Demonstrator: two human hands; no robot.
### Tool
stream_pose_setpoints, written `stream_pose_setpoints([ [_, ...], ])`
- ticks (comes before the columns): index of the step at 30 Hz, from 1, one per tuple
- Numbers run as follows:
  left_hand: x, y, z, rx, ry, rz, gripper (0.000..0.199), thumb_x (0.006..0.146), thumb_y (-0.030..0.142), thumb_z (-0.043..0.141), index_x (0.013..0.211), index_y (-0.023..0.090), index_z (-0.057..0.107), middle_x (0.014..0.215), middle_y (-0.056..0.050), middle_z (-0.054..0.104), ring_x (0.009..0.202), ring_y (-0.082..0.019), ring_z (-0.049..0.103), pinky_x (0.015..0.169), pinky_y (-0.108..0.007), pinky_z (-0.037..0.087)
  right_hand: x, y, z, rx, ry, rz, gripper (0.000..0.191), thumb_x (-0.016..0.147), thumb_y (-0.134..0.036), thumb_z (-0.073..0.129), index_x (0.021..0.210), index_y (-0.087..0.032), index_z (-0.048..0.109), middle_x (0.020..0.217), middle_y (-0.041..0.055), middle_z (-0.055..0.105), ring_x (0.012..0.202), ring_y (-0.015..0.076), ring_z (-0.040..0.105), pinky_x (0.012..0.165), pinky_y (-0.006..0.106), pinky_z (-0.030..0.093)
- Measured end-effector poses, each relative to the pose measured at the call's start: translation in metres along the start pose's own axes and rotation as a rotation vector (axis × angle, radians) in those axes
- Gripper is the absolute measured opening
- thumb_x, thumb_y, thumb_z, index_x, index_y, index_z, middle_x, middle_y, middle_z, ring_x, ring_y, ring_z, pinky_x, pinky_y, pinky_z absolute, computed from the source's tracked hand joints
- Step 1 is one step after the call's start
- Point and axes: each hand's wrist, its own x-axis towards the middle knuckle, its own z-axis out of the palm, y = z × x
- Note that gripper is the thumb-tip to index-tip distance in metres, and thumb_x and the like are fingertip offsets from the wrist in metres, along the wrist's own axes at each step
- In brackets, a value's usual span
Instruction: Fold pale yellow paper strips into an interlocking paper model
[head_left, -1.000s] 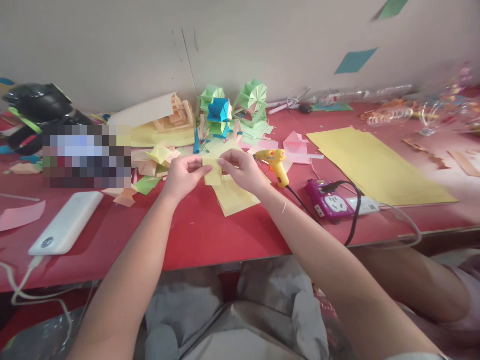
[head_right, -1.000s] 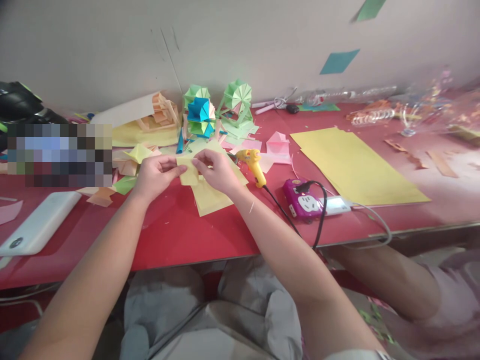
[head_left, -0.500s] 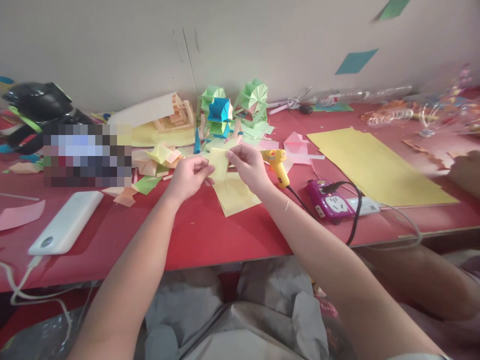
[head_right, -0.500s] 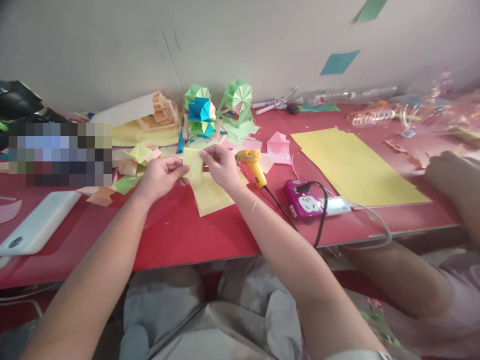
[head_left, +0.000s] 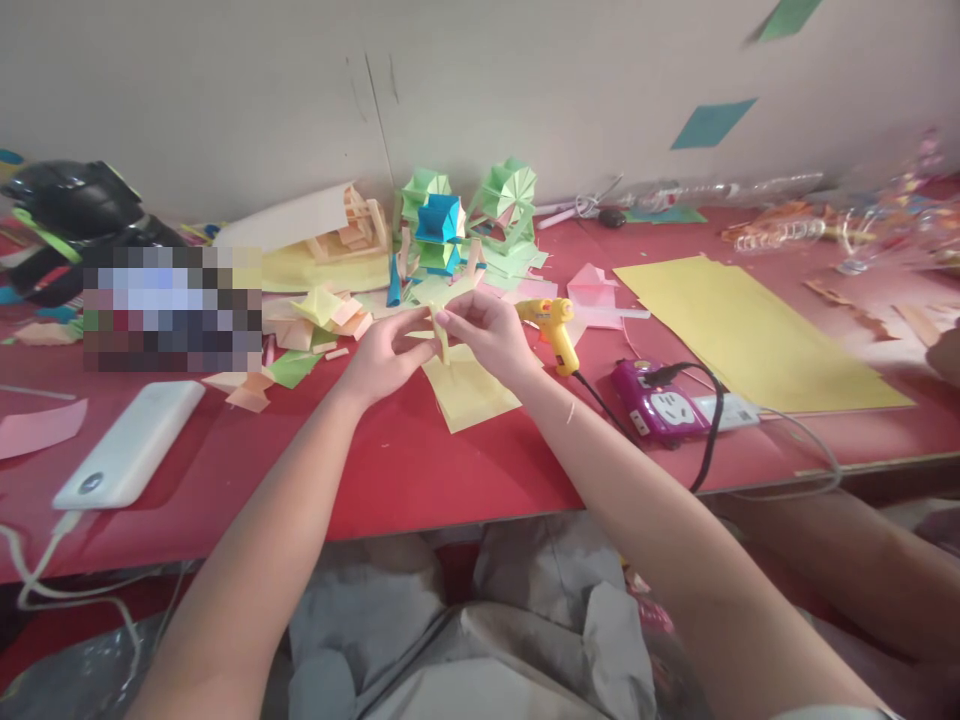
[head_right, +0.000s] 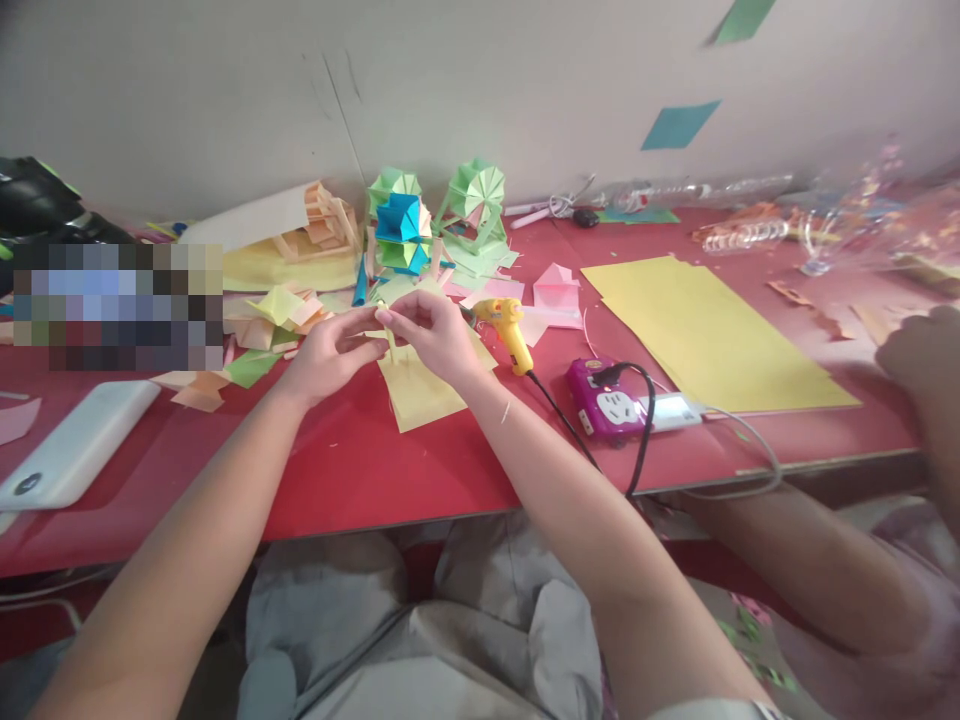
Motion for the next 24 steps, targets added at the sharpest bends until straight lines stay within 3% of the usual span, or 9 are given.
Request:
stream_pose_setpoints([
  [1,-0.001,0.004,0.000,-0.035,-0.054,-0.013,0.044,0.081,0.038,0.076,0.120,0.017,0.071,0.118,-0.011,0.074,0.109,-0.028,0.070,0.090,-0.038,0.058,0.000,0.000,0.000,0.008,-0.017,0.008,0.047,0.070,-0.061,0.083,0.079,-0.020,0.061,0.073,-0.0010,0.066,0.063,0.0112,0.064,0.062,0.027,0.058],
  [3,-0.002,0.008,0.000,-0.090,-0.050,-0.054,0.046,0.077,0.043,0.080,0.113,0.015,0.074,0.110,-0.010,0.076,0.103,-0.029,0.071,0.087,-0.038,0.058,0.000,0.000,-0.001,0.020,-0.051,0.029,0.048,0.071,-0.062,0.082,0.080,-0.020,0.060,0.073,-0.0011,0.066,0.061,0.0113,0.064,0.061,0.028,0.058],
  [9,0.002,-0.001,-0.004,-0.244,0.177,-0.114,0.044,0.071,0.044,0.086,0.102,0.015,0.074,0.102,-0.010,0.077,0.102,-0.028,0.071,0.096,-0.041,0.055,0.006,0.008,-0.008,-0.051,-0.015,0.015,0.046,0.076,-0.061,0.078,0.080,-0.020,0.057,0.071,-0.0019,0.062,0.062,0.0107,0.062,0.062,0.028,0.057],
  [13,0.005,-0.006,-0.007,-0.234,0.258,-0.131,0.045,0.064,0.034,0.090,0.100,0.015,0.072,0.095,-0.007,0.075,0.094,-0.024,0.071,0.092,-0.039,0.055,0.004,0.007,-0.008,-0.225,0.047,-0.041,0.040,0.082,-0.056,0.073,0.095,-0.019,0.066,0.072,-0.0006,0.064,0.066,0.0126,0.062,0.065,0.029,0.054],
  [16,0.005,-0.005,-0.006,-0.199,0.229,-0.127,0.042,0.066,0.029,0.086,0.103,0.017,0.072,0.095,-0.005,0.074,0.092,-0.022,0.070,0.088,-0.036,0.055,-0.003,0.000,-0.002,-0.348,-0.080,-0.044,0.043,0.093,-0.058,0.059,0.102,-0.018,0.072,0.092,0.0054,0.073,0.081,0.0167,0.065,0.073,0.031,0.054],
  [20,0.004,-0.003,-0.004,-0.161,0.218,-0.079,0.045,0.066,0.022,0.081,0.110,0.021,0.071,0.110,-0.005,0.072,0.098,-0.024,0.069,0.084,-0.035,0.056,-0.007,-0.003,0.002,-0.400,-0.224,-0.103,0.051,0.082,-0.054,0.076,0.120,-0.021,0.069,0.108,0.0056,0.073,0.097,0.0221,0.066,0.083,0.033,0.053],
  [22,0.004,-0.003,-0.005,-0.151,0.274,-0.080,0.040,0.064,0.023,0.082,0.102,0.020,0.071,0.110,-0.005,0.072,0.099,-0.024,0.069,0.084,-0.034,0.055,-0.005,0.001,-0.001,-0.403,-0.186,-0.127,0.041,0.085,-0.050,0.072,0.113,-0.021,0.071,0.110,0.0063,0.073,0.100,0.0224,0.066,0.087,0.035,0.053],
  [24,0.005,-0.005,-0.007,-0.149,0.330,-0.118,0.035,0.063,0.028,0.085,0.092,0.019,0.069,0.100,-0.005,0.073,0.093,-0.023,0.069,0.082,-0.034,0.055,-0.003,0.006,-0.005,-0.355,-0.102,-0.061,0.030,0.091,-0.048,0.063,0.096,-0.019,0.072,0.098,0.0062,0.073,0.092,0.0208,0.067,0.080,0.033,0.054],
])
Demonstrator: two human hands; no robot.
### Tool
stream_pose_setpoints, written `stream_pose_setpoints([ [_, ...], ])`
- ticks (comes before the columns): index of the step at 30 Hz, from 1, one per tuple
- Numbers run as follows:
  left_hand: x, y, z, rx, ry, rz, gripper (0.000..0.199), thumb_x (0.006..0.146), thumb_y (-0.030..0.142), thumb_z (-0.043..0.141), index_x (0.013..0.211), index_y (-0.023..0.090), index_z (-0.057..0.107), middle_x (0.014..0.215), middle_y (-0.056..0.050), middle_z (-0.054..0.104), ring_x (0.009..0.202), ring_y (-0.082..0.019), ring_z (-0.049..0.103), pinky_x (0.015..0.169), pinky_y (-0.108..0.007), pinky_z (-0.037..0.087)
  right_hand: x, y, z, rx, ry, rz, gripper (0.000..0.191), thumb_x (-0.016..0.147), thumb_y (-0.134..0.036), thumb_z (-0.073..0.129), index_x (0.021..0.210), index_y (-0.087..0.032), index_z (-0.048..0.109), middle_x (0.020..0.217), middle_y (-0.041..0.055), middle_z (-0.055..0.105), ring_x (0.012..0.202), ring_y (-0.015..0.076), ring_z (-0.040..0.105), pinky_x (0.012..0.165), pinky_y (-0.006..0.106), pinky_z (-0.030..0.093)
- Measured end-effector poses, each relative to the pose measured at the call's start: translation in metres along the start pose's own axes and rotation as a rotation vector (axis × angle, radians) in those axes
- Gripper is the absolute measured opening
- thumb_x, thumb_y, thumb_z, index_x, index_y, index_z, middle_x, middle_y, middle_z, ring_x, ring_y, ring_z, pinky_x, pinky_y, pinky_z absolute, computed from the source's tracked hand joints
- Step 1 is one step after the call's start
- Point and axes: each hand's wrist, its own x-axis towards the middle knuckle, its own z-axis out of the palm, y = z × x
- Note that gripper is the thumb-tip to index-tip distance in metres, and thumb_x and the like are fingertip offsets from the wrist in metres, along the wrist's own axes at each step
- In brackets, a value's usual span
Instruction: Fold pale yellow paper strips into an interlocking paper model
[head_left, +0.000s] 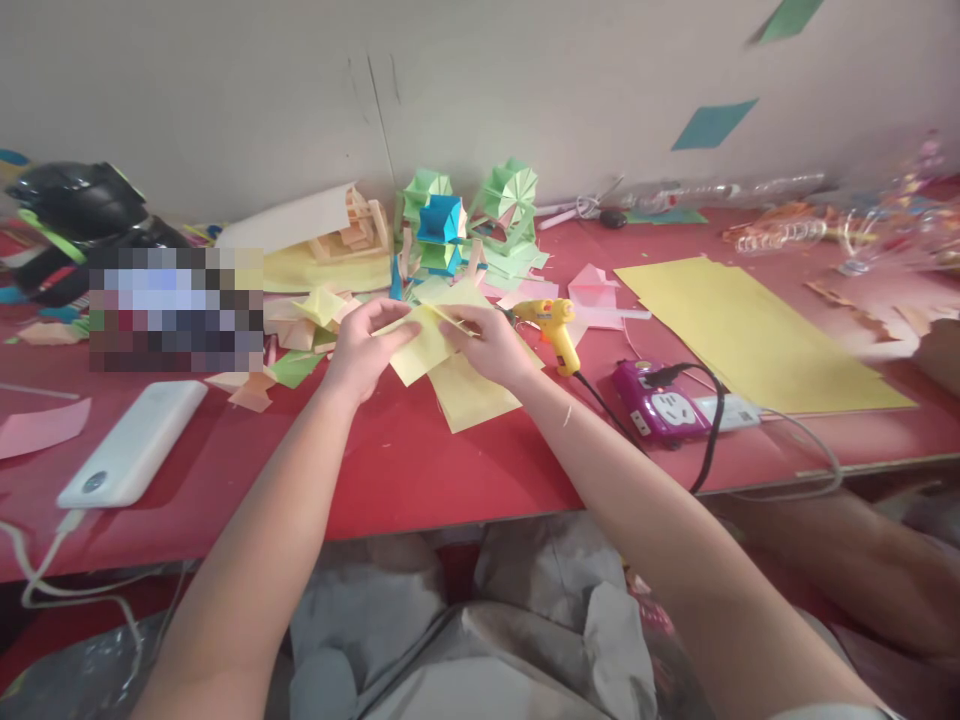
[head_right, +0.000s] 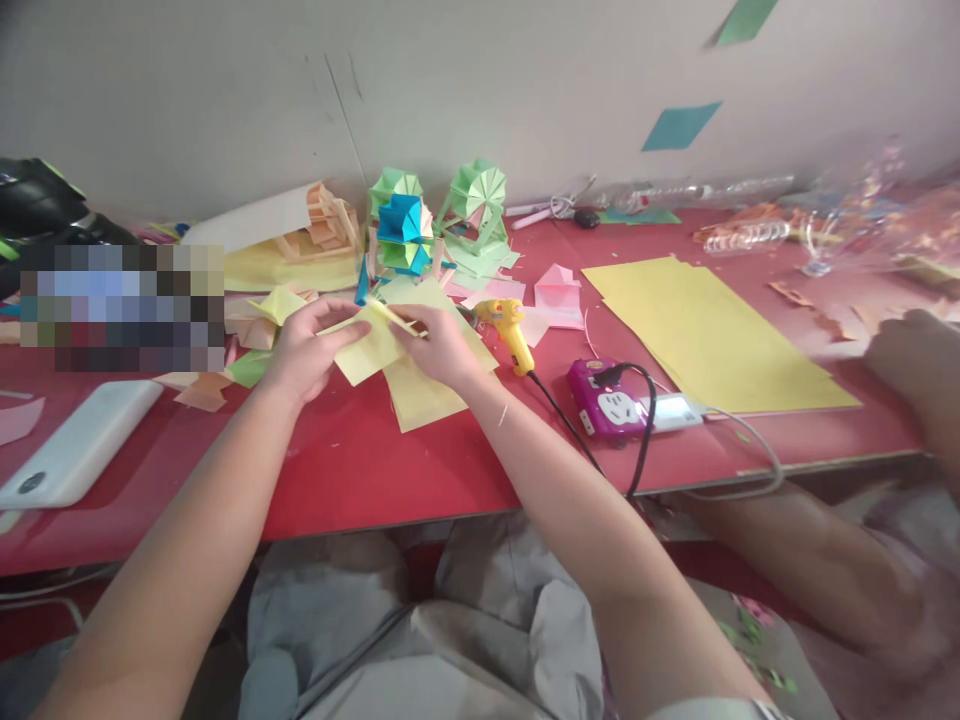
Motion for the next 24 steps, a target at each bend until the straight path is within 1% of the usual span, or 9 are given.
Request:
stream_pose_setpoints([
  [1,0.0008,-0.0009,-0.0015,0.011,0.017,-0.019,0.034,0.062,0.031,0.086,0.088,0.019,0.067,0.094,-0.004,0.073,0.088,-0.022,0.069,0.081,-0.034,0.055,0.0010,0.0025,-0.0014,0.040,0.055,0.065,0.032,0.091,-0.049,0.062,0.087,-0.018,0.070,0.088,0.0058,0.072,0.083,0.0199,0.066,0.073,0.032,0.054],
  [3,0.0020,-0.0026,-0.0048,0.047,0.006,-0.058,0.033,0.061,0.032,0.086,0.082,0.018,0.065,0.086,-0.004,0.072,0.082,-0.020,0.068,0.079,-0.034,0.054,0.0026,0.0056,-0.0038,0.111,0.114,0.144,0.032,0.088,-0.049,0.065,0.080,-0.018,0.066,0.076,0.0041,0.067,0.072,0.0183,0.062,0.063,0.031,0.051],
  [7,0.0010,-0.0029,-0.0076,0.104,-0.128,-0.156,0.040,0.057,0.026,0.088,0.086,0.019,0.062,0.081,-0.002,0.069,0.080,-0.019,0.068,0.078,-0.034,0.054,0.0044,0.0053,-0.0063,0.145,0.204,0.132,0.027,0.080,-0.045,0.073,0.085,-0.019,0.064,0.073,0.0008,0.064,0.068,0.0157,0.058,0.060,0.028,0.048],
  [11,-0.0019,-0.0003,-0.0048,0.014,-0.244,-0.064,0.046,0.058,0.020,0.087,0.090,0.021,0.054,0.093,-0.001,0.069,0.086,-0.018,0.069,0.079,-0.033,0.055,0.0054,0.0053,-0.0052,0.118,0.213,0.145,0.023,0.079,-0.039,0.073,0.087,-0.020,0.061,0.070,-0.0012,0.061,0.063,0.0138,0.055,0.056,0.026,0.045],
  [13,-0.0028,0.0008,-0.0036,0.008,-0.261,-0.026,0.040,0.061,0.021,0.085,0.088,0.021,0.054,0.094,-0.001,0.068,0.082,-0.016,0.067,0.076,-0.031,0.055,0.0052,0.0061,-0.0038,0.055,0.198,0.127,0.019,0.081,-0.037,0.070,0.084,-0.020,0.062,0.072,-0.0003,0.062,0.063,0.0139,0.055,0.056,0.027,0.044],
  [15,-0.0033,0.0014,-0.0033,0.072,-0.263,0.003,0.034,0.065,0.023,0.083,0.091,0.021,0.062,0.097,-0.002,0.069,0.080,-0.016,0.066,0.075,-0.031,0.054,0.0047,0.0065,-0.0028,-0.020,0.211,0.079,0.017,0.084,-0.036,0.067,0.081,-0.020,0.063,0.077,0.0014,0.065,0.070,0.0152,0.058,0.061,0.028,0.046],
  [19,-0.0041,0.0014,-0.0036,0.222,-0.264,0.014,0.030,0.071,0.029,0.079,0.099,0.020,0.075,0.106,-0.007,0.071,0.082,-0.018,0.065,0.077,-0.034,0.054,0.0043,0.0056,-0.0032,-0.114,0.269,0.015,0.013,0.082,-0.029,0.071,0.091,-0.020,0.068,0.092,0.0032,0.069,0.081,0.0159,0.059,0.069,0.029,0.048],
  [21,-0.0042,0.0011,-0.0038,0.243,-0.259,0.001,0.032,0.071,0.030,0.079,0.101,0.019,0.076,0.106,-0.008,0.072,0.082,-0.019,0.065,0.078,-0.036,0.054,0.0045,0.0051,-0.0044,-0.141,0.286,0.005,0.015,0.082,-0.027,0.072,0.094,-0.021,0.067,0.090,0.0021,0.068,0.075,0.0144,0.056,0.069,0.029,0.048],
  [24,-0.0039,0.0005,-0.0038,0.229,-0.271,0.006,0.040,0.067,0.030,0.083,0.105,0.018,0.076,0.110,-0.009,0.072,0.086,-0.019,0.066,0.086,-0.039,0.054,0.0042,0.0055,-0.0057,-0.184,0.290,-0.004,0.011,0.084,-0.025,0.071,0.093,-0.022,0.066,0.077,-0.0011,0.062,0.067,0.0132,0.051,0.069,0.030,0.048],
])
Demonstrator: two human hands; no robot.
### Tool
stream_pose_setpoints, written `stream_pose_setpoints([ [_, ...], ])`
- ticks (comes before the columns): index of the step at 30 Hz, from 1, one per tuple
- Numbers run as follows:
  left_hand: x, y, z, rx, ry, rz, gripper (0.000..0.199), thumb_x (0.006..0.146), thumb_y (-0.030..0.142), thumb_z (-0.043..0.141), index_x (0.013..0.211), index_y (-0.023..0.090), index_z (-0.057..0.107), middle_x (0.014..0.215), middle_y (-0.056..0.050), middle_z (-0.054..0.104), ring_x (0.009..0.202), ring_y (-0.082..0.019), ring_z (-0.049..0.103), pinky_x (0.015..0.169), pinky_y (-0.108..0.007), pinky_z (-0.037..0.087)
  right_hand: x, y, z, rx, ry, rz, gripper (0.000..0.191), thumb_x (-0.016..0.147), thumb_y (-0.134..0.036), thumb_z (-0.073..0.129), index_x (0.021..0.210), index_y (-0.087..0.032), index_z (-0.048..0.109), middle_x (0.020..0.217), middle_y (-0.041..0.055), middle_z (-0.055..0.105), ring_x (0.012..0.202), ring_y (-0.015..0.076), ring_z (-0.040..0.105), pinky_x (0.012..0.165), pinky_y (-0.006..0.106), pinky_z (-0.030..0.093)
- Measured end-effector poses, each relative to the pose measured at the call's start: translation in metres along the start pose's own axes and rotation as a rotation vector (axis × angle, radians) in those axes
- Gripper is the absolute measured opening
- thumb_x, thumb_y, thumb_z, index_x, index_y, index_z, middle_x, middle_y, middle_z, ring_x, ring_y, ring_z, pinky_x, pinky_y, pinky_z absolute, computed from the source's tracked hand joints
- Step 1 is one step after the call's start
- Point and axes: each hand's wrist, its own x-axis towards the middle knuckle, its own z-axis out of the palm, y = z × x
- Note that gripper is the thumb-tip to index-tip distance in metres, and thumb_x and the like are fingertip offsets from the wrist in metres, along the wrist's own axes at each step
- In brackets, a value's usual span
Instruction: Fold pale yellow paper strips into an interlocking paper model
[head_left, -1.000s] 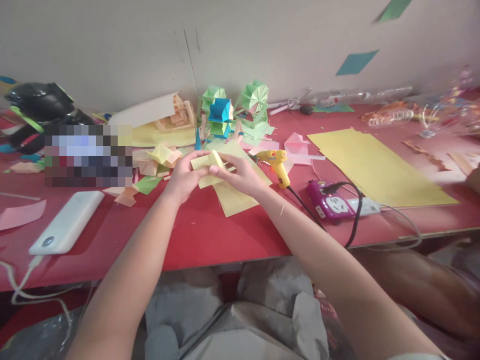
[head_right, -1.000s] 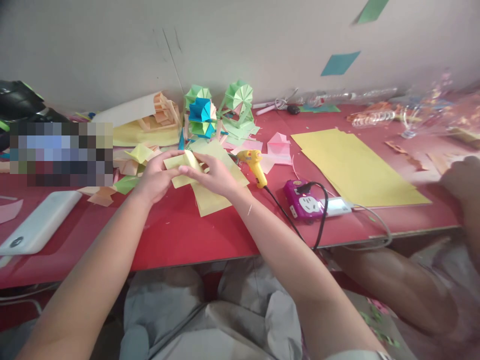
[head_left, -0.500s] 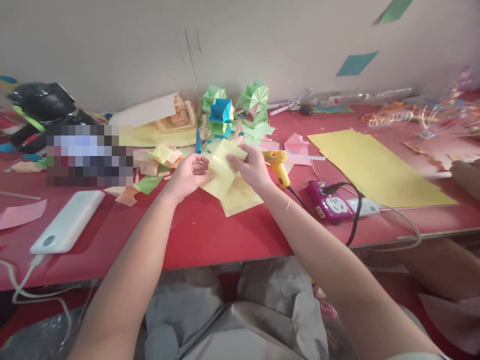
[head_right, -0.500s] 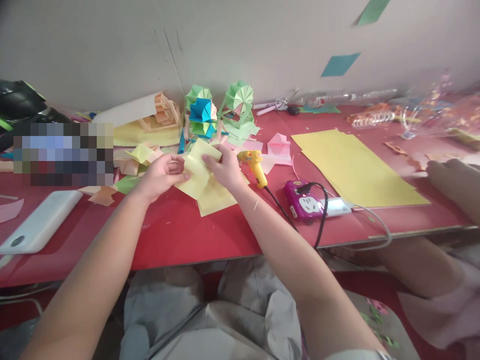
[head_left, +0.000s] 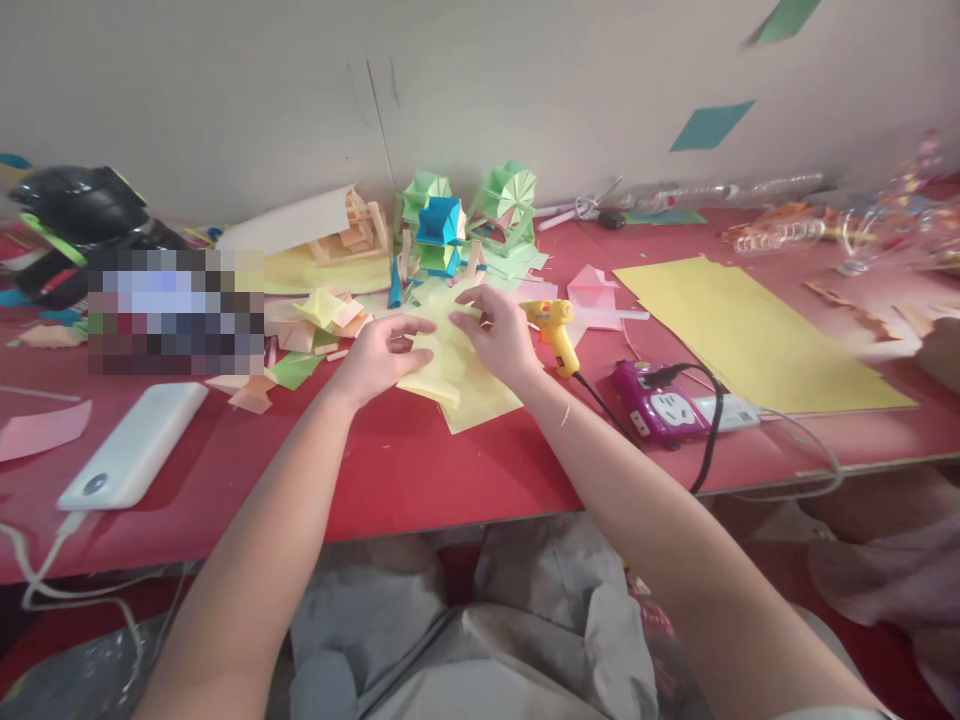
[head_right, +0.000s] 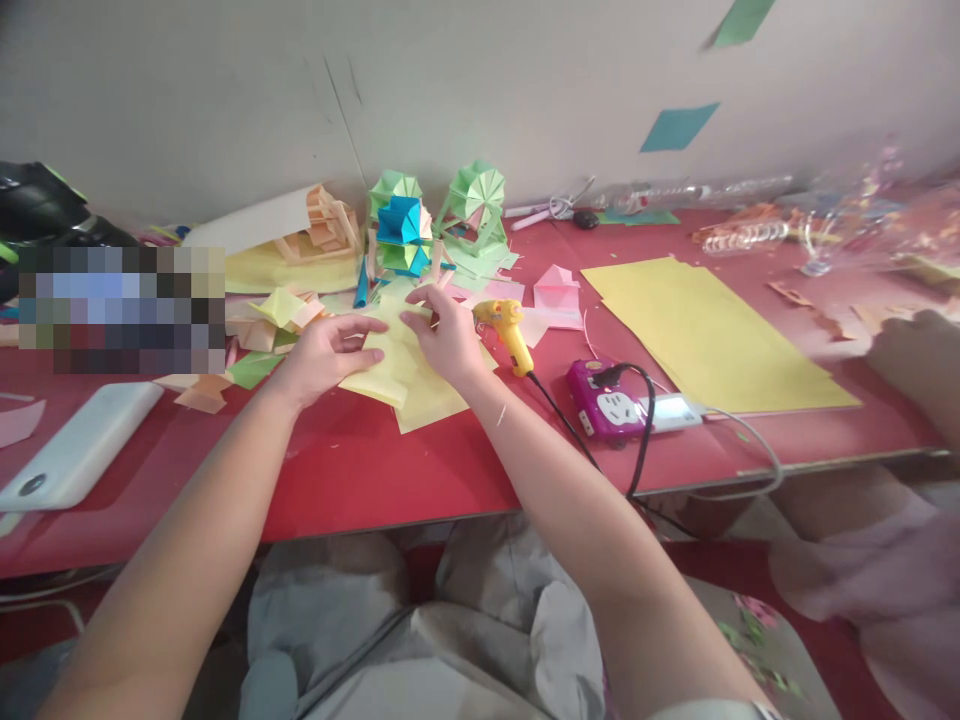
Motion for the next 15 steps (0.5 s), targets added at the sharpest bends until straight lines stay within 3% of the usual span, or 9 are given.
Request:
stream_pose_setpoints([
  [5,0.000,0.000,0.003,-0.019,0.018,-0.017,0.048,0.065,0.031,0.086,0.109,0.017,0.074,0.117,-0.011,0.072,0.104,-0.024,0.067,0.101,-0.044,0.050,-0.002,0.005,0.001,-0.018,-0.011,-0.124,0.003,0.090,-0.025,0.064,0.091,-0.023,0.066,0.086,0.0015,0.067,0.079,0.0160,0.060,0.071,0.030,0.049],
  [9,0.000,0.003,0.004,-0.095,0.029,-0.047,0.048,0.062,0.029,0.087,0.107,0.017,0.074,0.123,-0.011,0.071,0.122,-0.029,0.063,0.112,-0.046,0.042,-0.001,0.010,0.002,-0.041,0.015,-0.258,0.017,0.096,-0.029,0.058,0.092,-0.024,0.073,0.097,0.0058,0.067,0.090,0.0191,0.062,0.078,0.035,0.052],
  [15,-0.001,0.008,0.004,-0.158,0.067,-0.078,0.051,0.062,0.027,0.086,0.110,0.017,0.072,0.129,-0.013,0.070,0.131,-0.030,0.058,0.117,-0.046,0.037,0.003,0.012,-0.001,-0.129,0.108,-0.331,0.017,0.094,-0.028,0.064,0.085,-0.026,0.079,0.092,0.0057,0.061,0.085,0.0193,0.056,0.085,0.040,0.049],
])
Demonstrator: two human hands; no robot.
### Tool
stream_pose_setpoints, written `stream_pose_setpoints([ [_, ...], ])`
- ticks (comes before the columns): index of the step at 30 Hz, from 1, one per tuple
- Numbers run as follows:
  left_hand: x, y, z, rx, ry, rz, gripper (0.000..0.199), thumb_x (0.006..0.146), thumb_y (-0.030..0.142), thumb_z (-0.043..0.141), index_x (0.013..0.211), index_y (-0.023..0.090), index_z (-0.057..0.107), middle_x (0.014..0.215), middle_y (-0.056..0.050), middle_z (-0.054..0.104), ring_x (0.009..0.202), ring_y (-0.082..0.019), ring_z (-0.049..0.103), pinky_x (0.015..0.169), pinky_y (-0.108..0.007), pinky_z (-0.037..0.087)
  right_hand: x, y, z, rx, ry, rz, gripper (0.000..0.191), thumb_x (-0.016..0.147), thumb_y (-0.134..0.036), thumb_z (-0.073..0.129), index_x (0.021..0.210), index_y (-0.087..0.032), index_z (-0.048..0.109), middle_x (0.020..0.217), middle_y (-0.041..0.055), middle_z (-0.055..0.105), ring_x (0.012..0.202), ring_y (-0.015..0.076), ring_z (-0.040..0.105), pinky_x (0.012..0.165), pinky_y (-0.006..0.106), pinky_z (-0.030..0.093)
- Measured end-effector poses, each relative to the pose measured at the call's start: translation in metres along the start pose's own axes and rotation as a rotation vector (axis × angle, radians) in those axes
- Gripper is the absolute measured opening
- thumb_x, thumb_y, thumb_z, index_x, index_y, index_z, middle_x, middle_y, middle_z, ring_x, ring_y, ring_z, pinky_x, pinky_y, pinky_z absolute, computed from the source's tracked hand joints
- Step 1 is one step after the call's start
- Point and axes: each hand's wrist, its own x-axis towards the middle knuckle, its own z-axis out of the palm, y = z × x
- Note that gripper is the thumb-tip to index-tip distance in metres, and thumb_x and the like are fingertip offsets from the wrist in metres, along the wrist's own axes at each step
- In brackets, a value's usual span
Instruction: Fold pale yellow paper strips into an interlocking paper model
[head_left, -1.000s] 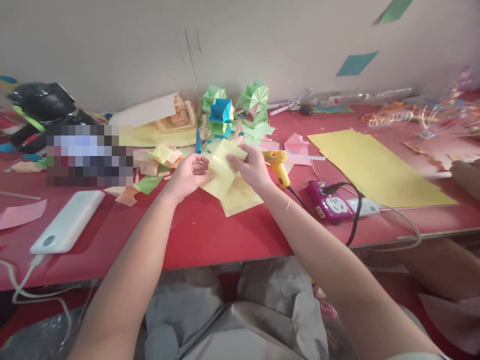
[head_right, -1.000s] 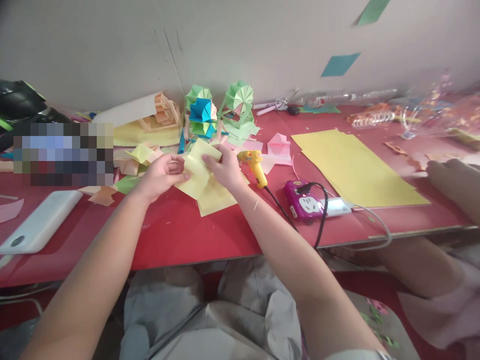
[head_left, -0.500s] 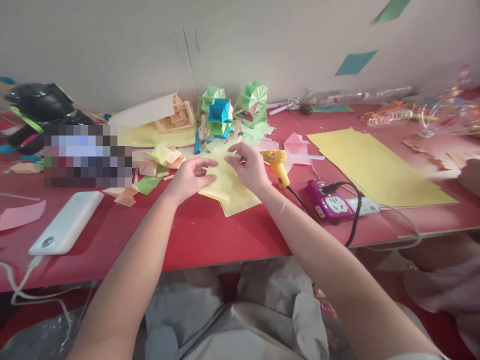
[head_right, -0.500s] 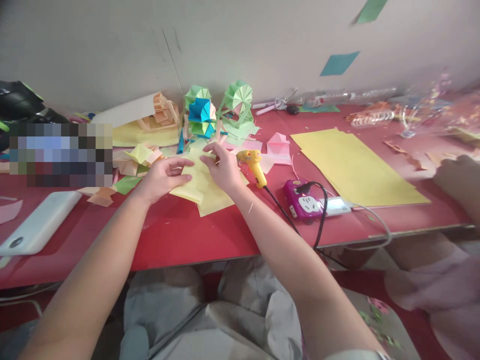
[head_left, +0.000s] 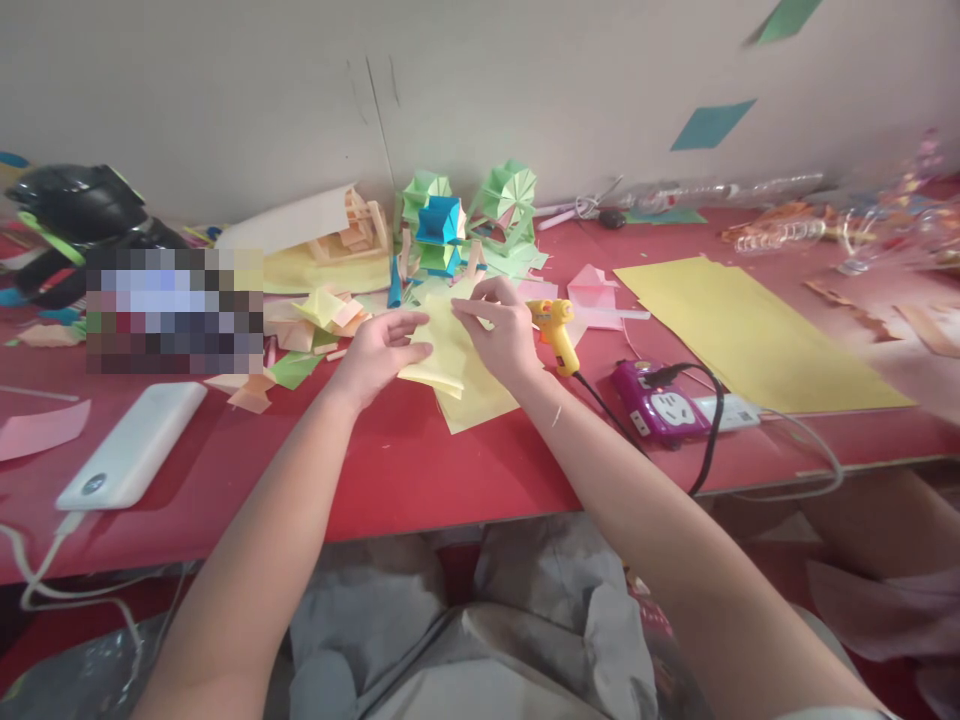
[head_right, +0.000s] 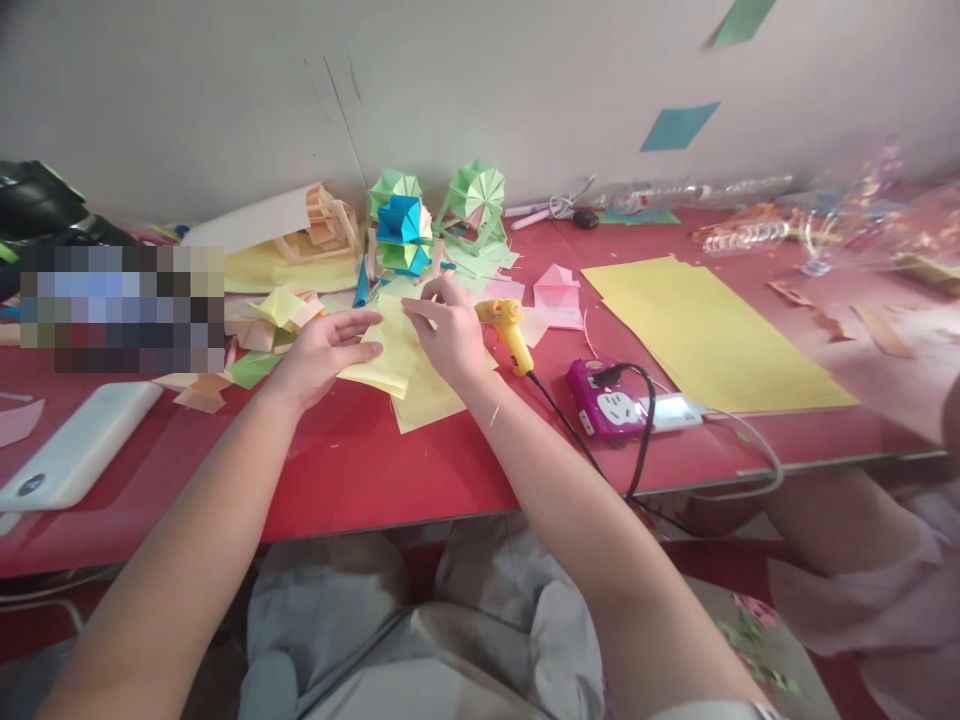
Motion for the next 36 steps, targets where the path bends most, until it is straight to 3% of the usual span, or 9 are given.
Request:
stream_pose_setpoints([
  [3,0.001,-0.002,0.001,0.029,0.012,0.032,0.046,0.064,0.026,0.084,0.108,0.018,0.070,0.124,-0.012,0.071,0.127,-0.029,0.061,0.110,-0.045,0.044,0.001,-0.005,-0.001,0.050,-0.035,0.098,0.014,0.092,-0.029,0.065,0.084,-0.023,0.074,0.088,0.0045,0.063,0.081,0.0177,0.056,0.081,0.037,0.049],
  [6,0.002,-0.007,0.002,0.007,-0.015,0.037,0.042,0.068,0.023,0.078,0.106,0.021,0.062,0.100,-0.006,0.074,0.098,-0.025,0.071,0.087,-0.039,0.054,0.001,-0.012,0.000,0.161,-0.100,0.242,0.013,0.091,-0.033,0.064,0.088,-0.021,0.067,0.087,0.0035,0.067,0.079,0.0162,0.060,0.070,0.031,0.048],
  [8,0.002,-0.010,0.003,-0.016,-0.049,0.033,0.040,0.071,0.022,0.075,0.105,0.022,0.054,0.087,-0.002,0.072,0.080,-0.021,0.071,0.074,-0.034,0.054,0.001,-0.016,0.000,0.252,-0.145,0.301,0.019,0.088,-0.039,0.067,0.095,-0.021,0.063,0.087,0.0032,0.068,0.080,0.0160,0.062,0.066,0.029,0.047],
  [10,0.002,-0.011,0.003,-0.030,-0.074,0.039,0.040,0.073,0.021,0.073,0.105,0.023,0.049,0.084,0.000,0.072,0.074,-0.019,0.070,0.070,-0.032,0.053,0.001,-0.019,0.000,0.331,-0.205,0.331,0.029,0.085,-0.044,0.071,0.100,-0.021,0.062,0.086,0.0025,0.068,0.078,0.0158,0.062,0.066,0.029,0.046],
  [16,0.005,-0.013,0.002,-0.024,-0.098,0.071,0.044,0.080,0.026,0.071,0.121,0.020,0.057,0.093,-0.004,0.075,0.084,-0.021,0.073,0.080,-0.036,0.056,0.002,-0.027,-0.005,0.216,-0.276,0.273,0.029,0.090,-0.043,0.064,0.074,-0.020,0.060,0.072,0.0001,0.058,0.068,0.0147,0.051,0.063,0.031,0.042],
  [20,0.007,-0.014,0.002,-0.014,-0.070,0.094,0.036,0.080,0.037,0.076,0.110,0.018,0.072,0.102,-0.008,0.077,0.101,-0.027,0.072,0.093,-0.042,0.056,0.001,-0.027,-0.005,0.157,-0.266,0.196,0.045,0.091,-0.049,0.064,0.061,-0.020,0.050,0.074,0.0003,0.051,0.068,0.0137,0.047,0.068,0.031,0.042],
  [26,0.005,-0.012,0.002,-0.099,-0.001,0.012,0.038,0.075,0.051,0.081,0.095,0.019,0.080,0.090,-0.007,0.079,0.089,-0.028,0.074,0.086,-0.043,0.059,-0.003,-0.023,0.000,0.150,-0.229,0.050,0.034,0.095,-0.048,0.061,0.074,-0.021,0.065,0.086,0.0053,0.060,0.080,0.0186,0.056,0.078,0.035,0.048],
  [32,0.006,-0.015,-0.001,-0.107,0.056,0.029,0.041,0.071,0.054,0.084,0.093,0.019,0.080,0.088,-0.005,0.079,0.093,-0.027,0.073,0.087,-0.040,0.058,-0.003,-0.025,-0.001,0.139,-0.228,0.013,0.026,0.098,-0.033,0.057,0.074,-0.021,0.058,0.084,0.0050,0.062,0.084,0.0195,0.059,0.080,0.035,0.049],
  [36,0.007,-0.016,0.000,-0.148,0.022,0.029,0.042,0.075,0.058,0.079,0.091,0.019,0.078,0.090,-0.006,0.078,0.093,-0.026,0.073,0.088,-0.040,0.058,-0.003,-0.025,-0.001,0.169,-0.214,-0.019,0.021,0.097,-0.032,0.059,0.078,-0.021,0.061,0.089,0.0057,0.064,0.085,0.0192,0.060,0.079,0.035,0.049],
])
